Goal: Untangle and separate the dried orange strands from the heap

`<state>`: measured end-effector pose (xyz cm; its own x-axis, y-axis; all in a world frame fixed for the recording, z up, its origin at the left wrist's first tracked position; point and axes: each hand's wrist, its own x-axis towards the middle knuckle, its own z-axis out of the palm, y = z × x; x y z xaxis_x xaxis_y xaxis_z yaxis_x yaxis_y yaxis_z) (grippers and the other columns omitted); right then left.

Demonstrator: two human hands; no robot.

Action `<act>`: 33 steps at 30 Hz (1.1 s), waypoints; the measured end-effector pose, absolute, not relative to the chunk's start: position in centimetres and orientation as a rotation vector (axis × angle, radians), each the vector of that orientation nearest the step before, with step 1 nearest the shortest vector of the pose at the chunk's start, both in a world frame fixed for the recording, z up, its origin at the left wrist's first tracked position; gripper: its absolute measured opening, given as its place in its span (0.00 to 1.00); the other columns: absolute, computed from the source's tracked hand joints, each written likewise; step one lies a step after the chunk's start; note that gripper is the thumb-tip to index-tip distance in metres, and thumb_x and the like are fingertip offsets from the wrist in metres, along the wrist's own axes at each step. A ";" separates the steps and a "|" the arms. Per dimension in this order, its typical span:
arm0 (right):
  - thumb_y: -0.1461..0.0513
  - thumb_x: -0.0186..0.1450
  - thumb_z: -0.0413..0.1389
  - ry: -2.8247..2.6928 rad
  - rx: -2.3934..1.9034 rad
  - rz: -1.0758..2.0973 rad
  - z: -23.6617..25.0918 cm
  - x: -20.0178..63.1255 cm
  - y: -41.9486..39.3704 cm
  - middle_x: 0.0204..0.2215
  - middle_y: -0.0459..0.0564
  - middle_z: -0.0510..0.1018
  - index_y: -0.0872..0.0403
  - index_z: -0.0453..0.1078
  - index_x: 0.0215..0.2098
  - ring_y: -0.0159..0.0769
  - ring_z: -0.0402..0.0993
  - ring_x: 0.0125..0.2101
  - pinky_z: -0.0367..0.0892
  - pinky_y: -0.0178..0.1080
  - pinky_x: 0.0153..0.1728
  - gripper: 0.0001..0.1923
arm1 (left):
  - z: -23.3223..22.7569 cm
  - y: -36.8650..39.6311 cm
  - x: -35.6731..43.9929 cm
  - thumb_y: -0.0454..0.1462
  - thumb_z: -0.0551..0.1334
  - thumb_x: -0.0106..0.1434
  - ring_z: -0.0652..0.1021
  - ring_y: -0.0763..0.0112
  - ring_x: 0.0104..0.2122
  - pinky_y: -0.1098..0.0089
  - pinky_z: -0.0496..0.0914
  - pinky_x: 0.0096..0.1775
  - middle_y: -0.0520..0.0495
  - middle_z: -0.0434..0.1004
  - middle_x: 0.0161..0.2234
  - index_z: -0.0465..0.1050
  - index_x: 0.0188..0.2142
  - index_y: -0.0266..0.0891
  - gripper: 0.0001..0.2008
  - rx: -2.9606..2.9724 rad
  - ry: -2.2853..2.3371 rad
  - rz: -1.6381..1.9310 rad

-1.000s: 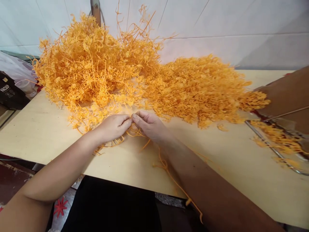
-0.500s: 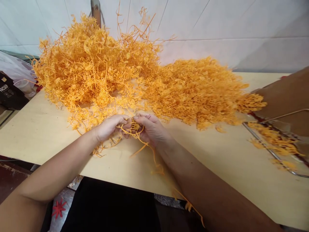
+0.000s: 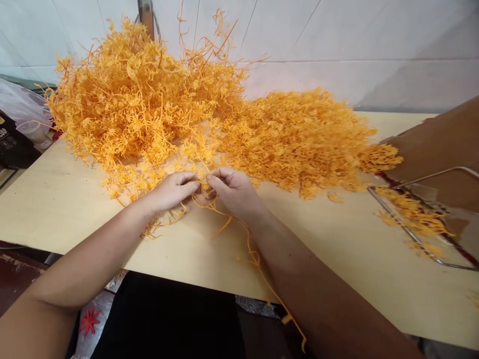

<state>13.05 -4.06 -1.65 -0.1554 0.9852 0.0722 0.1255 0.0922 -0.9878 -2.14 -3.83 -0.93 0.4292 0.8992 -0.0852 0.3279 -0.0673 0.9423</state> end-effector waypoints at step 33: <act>0.53 0.51 0.60 -1.023 -0.773 1.644 0.1 14.7 -4.5 0.21 0.44 0.66 0.54 0.63 0.22 0.27 0.65 0.22 0.67 0.34 0.22 0.15 | -0.6 -4.1 -2.3 0.32 0.61 0.52 0.69 0.81 0.17 0.79 0.58 0.19 0.52 0.69 0.24 0.67 0.31 0.34 0.06 0.919 0.709 0.828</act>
<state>14.68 -4.53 0.05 -0.2869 0.9579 -0.0090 -0.4150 -0.1328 -0.9001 -2.31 -4.12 -0.56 0.5002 0.8487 -0.1716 -0.3005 0.3560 0.8848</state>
